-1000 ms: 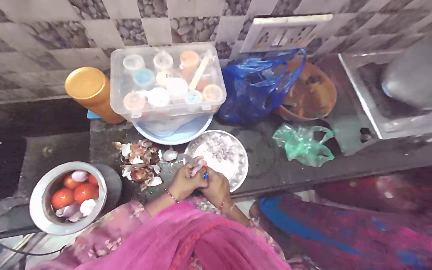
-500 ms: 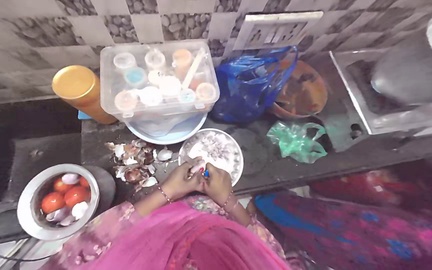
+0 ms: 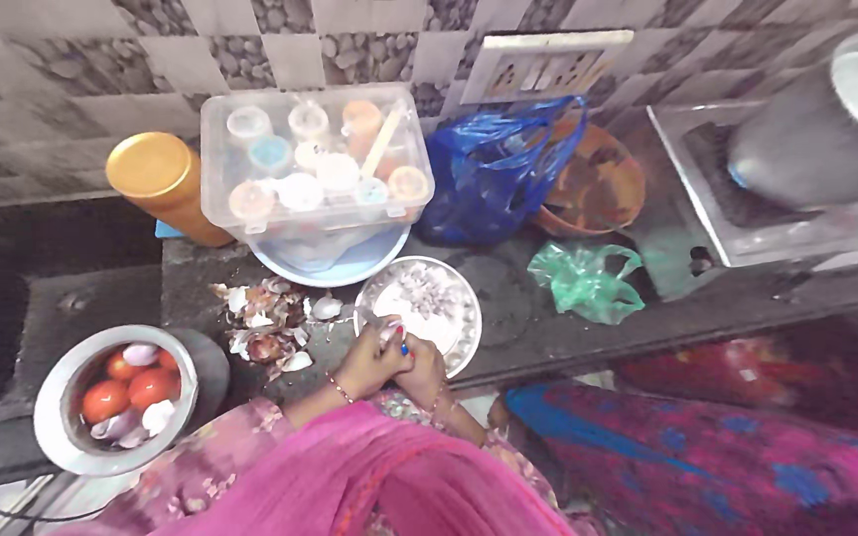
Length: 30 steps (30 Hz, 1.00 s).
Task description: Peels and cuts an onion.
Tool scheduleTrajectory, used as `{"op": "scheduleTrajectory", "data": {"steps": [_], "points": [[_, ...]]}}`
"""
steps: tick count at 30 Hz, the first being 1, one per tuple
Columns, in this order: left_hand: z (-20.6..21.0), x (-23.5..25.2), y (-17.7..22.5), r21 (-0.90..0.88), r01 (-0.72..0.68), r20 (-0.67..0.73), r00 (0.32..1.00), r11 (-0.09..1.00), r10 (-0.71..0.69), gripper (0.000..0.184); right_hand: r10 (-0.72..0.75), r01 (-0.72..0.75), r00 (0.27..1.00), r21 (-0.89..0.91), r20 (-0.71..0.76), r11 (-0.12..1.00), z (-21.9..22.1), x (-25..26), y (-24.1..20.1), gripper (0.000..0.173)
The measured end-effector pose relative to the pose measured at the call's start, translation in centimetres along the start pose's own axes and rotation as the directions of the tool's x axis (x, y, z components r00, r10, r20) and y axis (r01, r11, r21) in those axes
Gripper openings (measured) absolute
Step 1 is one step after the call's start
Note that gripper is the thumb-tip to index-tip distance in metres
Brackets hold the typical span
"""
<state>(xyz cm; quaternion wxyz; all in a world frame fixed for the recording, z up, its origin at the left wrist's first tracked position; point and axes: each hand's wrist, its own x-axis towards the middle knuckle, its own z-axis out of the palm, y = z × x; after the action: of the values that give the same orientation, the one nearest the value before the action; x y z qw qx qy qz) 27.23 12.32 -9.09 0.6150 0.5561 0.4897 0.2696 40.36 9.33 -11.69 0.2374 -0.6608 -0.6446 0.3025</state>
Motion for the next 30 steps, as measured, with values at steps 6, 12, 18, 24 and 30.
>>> {"op": "scheduleTrajectory", "data": {"steps": [6,12,18,24,30], "points": [[0.3,0.4,-0.2,-0.007,0.021,-0.043,0.999,1.0,-0.021,0.052,0.088,-0.093,0.993,0.061,0.082,0.994,-0.3,0.2,-0.4,0.025],[-0.4,1.3,-0.2,-0.048,0.085,0.069,0.994,0.995,-0.081,0.059,0.091,-0.116,0.979,0.132,0.182,0.984,-0.9,1.4,0.5,0.03],[0.3,1.1,-0.2,-0.243,0.008,0.093,0.996,0.97,0.015,0.067,0.011,-0.029,0.989,0.119,0.146,0.992,-1.5,1.4,0.4,0.03],[0.5,1.0,0.0,-0.265,0.049,0.056,0.998,0.963,-0.035,0.064,0.058,-0.079,0.99,0.173,0.125,0.982,-0.8,1.3,0.2,0.03],[0.9,1.3,-0.5,-0.385,0.139,0.091,0.99,0.913,-0.112,0.051,0.211,-0.244,0.949,0.12,0.232,0.962,-0.7,1.2,-0.3,0.028]]}}
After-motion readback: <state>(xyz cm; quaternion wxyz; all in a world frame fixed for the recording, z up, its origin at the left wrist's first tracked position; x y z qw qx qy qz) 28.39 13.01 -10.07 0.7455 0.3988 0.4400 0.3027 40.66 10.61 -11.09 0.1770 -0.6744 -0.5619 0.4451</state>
